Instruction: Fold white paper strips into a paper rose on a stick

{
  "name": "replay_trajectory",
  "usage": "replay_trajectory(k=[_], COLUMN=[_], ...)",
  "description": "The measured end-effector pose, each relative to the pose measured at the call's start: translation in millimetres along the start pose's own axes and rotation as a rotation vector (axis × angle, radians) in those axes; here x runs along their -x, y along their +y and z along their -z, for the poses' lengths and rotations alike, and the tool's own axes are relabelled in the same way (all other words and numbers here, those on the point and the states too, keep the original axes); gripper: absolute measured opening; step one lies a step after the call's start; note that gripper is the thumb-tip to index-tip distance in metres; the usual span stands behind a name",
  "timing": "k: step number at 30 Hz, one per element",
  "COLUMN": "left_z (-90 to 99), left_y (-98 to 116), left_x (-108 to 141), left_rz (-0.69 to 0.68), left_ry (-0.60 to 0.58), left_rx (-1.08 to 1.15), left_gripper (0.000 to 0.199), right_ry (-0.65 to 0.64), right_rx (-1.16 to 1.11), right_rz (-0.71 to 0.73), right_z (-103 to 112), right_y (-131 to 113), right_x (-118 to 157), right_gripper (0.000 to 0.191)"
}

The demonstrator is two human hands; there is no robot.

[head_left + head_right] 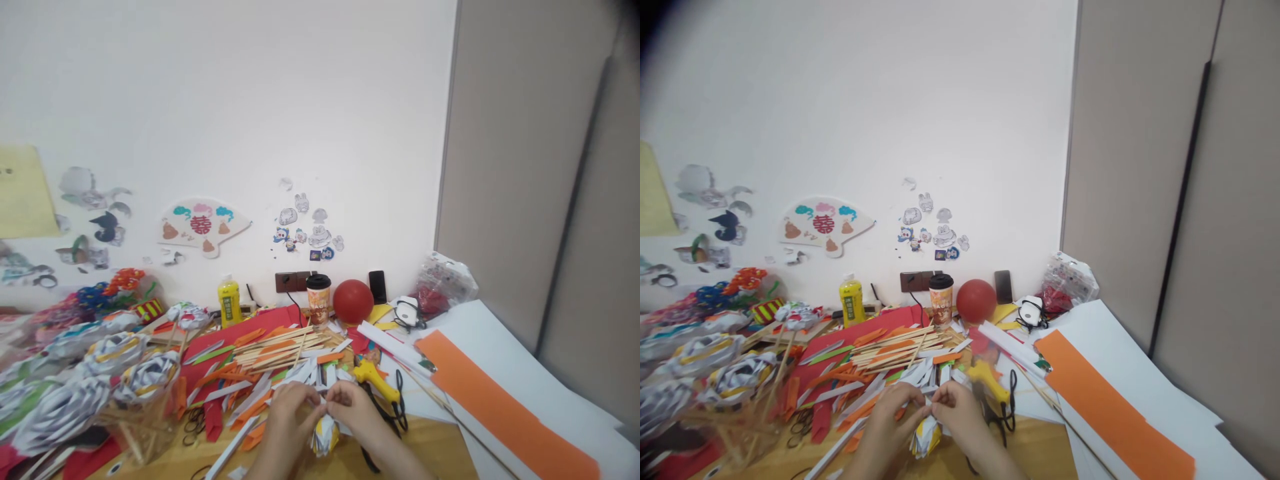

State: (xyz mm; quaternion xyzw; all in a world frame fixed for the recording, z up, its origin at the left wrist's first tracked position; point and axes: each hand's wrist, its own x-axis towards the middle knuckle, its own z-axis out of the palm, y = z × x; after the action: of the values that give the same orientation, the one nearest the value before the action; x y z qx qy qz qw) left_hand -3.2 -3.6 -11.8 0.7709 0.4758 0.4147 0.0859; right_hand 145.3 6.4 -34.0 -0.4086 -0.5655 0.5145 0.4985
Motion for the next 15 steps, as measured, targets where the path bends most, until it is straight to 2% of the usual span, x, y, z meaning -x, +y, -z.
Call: replay_trajectory(k=[15], left_z=[-1.3], left_y=[-2.7], left_x=[-0.2], left_rz=[0.026], left_ry=[-0.009], left_rx=[-0.014], left_gripper=[0.013], right_ry=[-0.005], right_rx=[-0.007], right_rz=[0.009], right_z=[1.1], right_y=[6.3], right_x=[-3.5], right_gripper=[0.018])
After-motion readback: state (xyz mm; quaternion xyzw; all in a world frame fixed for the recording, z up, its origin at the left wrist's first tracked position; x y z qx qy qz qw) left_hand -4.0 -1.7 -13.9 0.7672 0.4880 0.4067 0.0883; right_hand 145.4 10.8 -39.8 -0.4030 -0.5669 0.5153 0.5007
